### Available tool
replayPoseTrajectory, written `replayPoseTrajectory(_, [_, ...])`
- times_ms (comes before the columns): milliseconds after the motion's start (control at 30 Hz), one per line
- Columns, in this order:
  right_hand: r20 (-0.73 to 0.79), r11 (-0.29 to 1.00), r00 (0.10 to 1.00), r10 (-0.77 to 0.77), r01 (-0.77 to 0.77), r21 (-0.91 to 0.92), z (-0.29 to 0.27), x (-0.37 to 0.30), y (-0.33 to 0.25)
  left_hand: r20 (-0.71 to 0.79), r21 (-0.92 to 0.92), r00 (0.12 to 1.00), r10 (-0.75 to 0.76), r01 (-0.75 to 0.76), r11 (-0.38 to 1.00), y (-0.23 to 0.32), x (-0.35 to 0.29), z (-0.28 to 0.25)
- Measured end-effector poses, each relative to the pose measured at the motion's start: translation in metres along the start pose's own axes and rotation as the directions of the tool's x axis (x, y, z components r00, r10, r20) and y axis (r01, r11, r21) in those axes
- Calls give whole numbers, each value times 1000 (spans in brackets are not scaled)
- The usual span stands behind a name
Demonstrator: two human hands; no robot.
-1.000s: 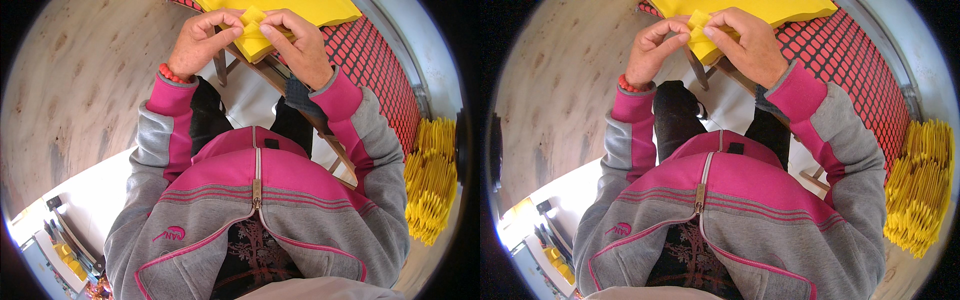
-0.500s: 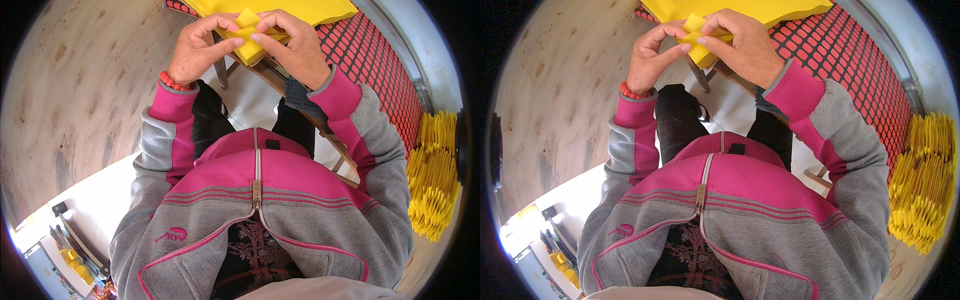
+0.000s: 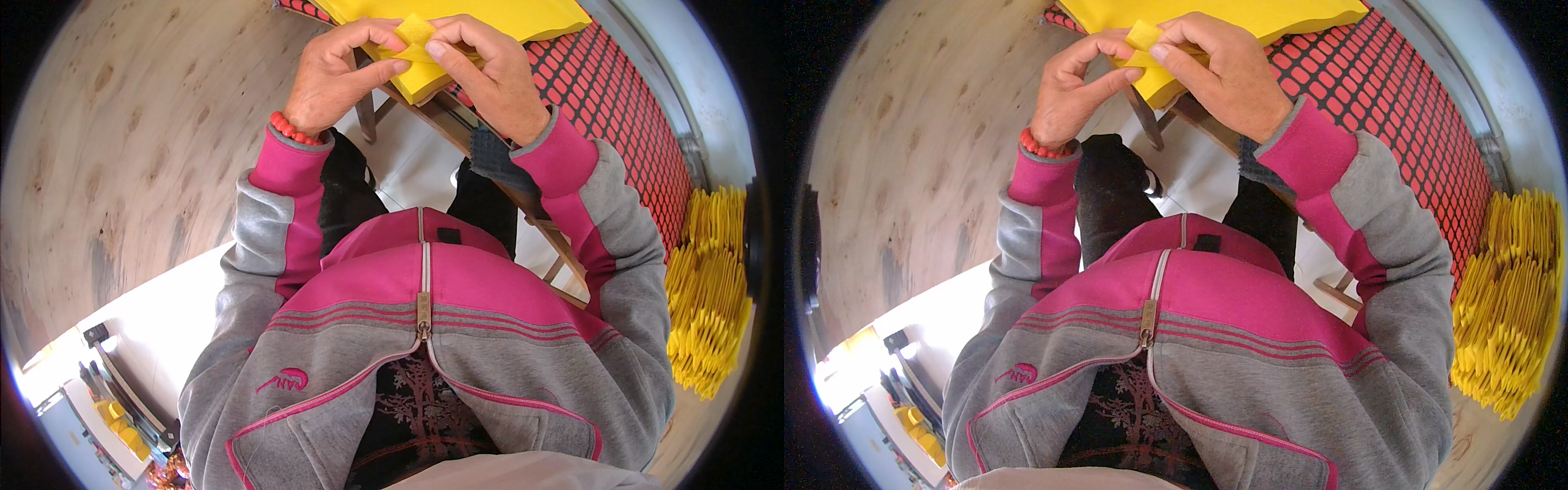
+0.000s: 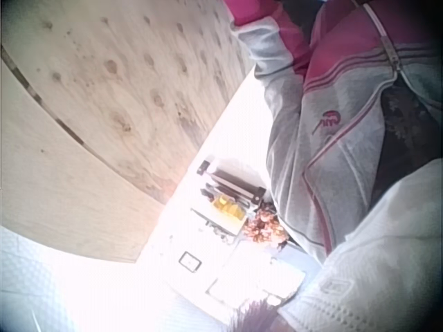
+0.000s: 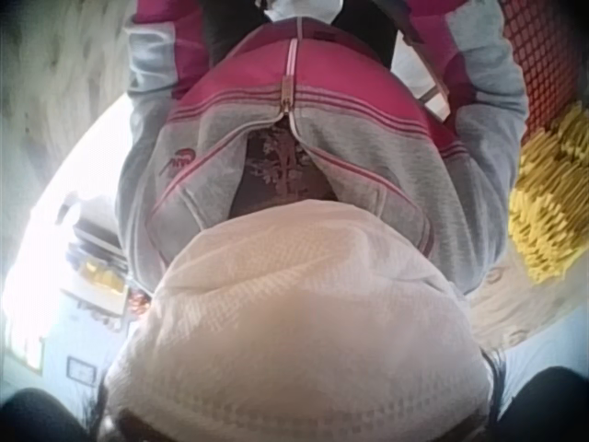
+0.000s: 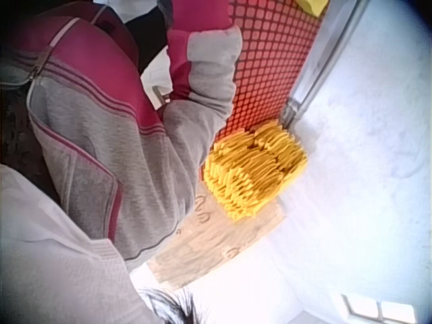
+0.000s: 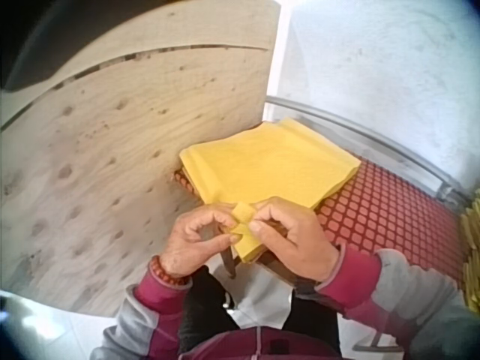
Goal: The person folds yellow paper sheets by hand on a patterned table. They fold each sheet in half, smooth the crease, and stack the folded sheets into a growing pile on the right side of the table.
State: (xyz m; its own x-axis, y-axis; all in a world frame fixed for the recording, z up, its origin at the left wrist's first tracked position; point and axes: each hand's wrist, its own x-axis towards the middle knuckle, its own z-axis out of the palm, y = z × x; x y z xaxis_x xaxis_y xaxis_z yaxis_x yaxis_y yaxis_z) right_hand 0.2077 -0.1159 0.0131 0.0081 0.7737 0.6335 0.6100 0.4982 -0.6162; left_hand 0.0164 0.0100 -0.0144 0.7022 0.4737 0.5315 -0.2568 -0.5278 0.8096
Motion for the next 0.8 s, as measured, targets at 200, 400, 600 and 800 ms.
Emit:
replayPoseTrajectory(200, [79,996,996,48,-42,-80,-4,-2,0,0,-30,1000,19,-19,999,-2,0,0])
replayPoseTrajectory(400, [61,993,998,26,-19,-117,-3,-1,0,4,-15,1000,28,-28,999,-2,0,0])
replayPoseTrajectory(600, [20,996,998,65,-63,-66,-6,-2,-10,-7,-23,999,34,-35,999,-1,0,2])
replayPoseTrajectory(800, [-82,1000,996,-22,21,-20,1,4,-15,15,10,994,107,-108,994,-10,-1,-1])
